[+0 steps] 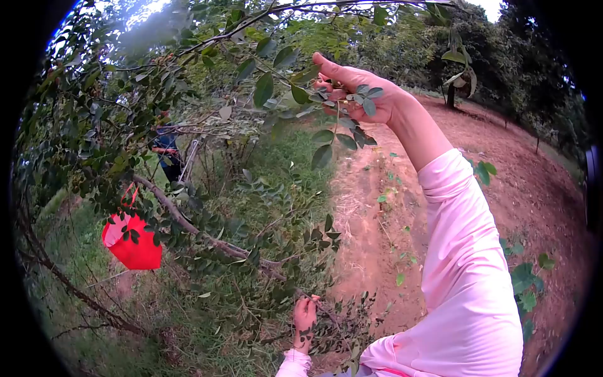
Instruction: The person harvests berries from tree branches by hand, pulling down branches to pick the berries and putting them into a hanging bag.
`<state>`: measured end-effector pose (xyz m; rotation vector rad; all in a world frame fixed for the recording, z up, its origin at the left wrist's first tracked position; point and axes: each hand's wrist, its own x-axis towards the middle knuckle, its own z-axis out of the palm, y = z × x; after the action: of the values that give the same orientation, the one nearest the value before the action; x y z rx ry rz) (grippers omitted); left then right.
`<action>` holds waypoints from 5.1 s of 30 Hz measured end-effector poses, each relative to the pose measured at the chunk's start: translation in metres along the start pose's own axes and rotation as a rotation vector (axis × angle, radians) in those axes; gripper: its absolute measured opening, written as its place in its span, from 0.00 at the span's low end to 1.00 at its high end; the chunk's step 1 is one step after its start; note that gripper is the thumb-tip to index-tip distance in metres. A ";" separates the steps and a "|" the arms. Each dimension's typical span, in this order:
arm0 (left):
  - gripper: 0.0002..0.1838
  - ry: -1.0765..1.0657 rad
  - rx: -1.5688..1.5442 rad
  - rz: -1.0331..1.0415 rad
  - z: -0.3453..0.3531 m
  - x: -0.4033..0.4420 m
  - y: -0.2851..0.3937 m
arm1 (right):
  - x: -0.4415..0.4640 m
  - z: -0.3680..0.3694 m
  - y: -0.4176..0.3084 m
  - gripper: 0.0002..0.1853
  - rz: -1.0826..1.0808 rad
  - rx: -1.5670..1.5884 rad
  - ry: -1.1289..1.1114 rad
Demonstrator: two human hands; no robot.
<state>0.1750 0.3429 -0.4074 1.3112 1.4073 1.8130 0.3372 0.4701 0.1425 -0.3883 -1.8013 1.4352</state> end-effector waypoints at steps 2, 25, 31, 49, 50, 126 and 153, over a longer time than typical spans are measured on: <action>0.08 0.003 0.008 -0.012 0.000 -0.001 0.006 | -0.003 0.005 -0.002 0.21 -0.014 0.041 -0.081; 0.08 0.005 0.056 0.040 -0.004 -0.003 0.001 | -0.064 -0.092 0.131 0.12 -0.160 1.131 -0.314; 0.08 0.006 -0.135 0.024 0.006 0.005 0.021 | -0.095 -0.102 0.182 0.10 0.042 1.261 -0.057; 0.07 -0.020 0.011 0.102 -0.003 0.004 -0.023 | -0.076 -0.029 0.050 0.20 -0.006 0.625 -0.006; 0.07 -0.012 -0.009 0.109 0.003 0.007 0.014 | -0.074 -0.026 0.045 0.25 0.010 0.609 -0.039; 0.09 0.026 0.098 0.067 0.062 0.092 0.037 | -0.335 0.075 0.287 0.16 0.568 1.122 0.155; 0.13 0.099 0.144 0.066 0.055 0.113 0.032 | -0.058 0.085 0.299 0.07 -0.419 -1.054 0.097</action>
<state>0.1828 0.4501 -0.3343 1.3698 1.5906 1.8728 0.2455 0.4677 -0.1600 -0.5308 -2.2584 0.0940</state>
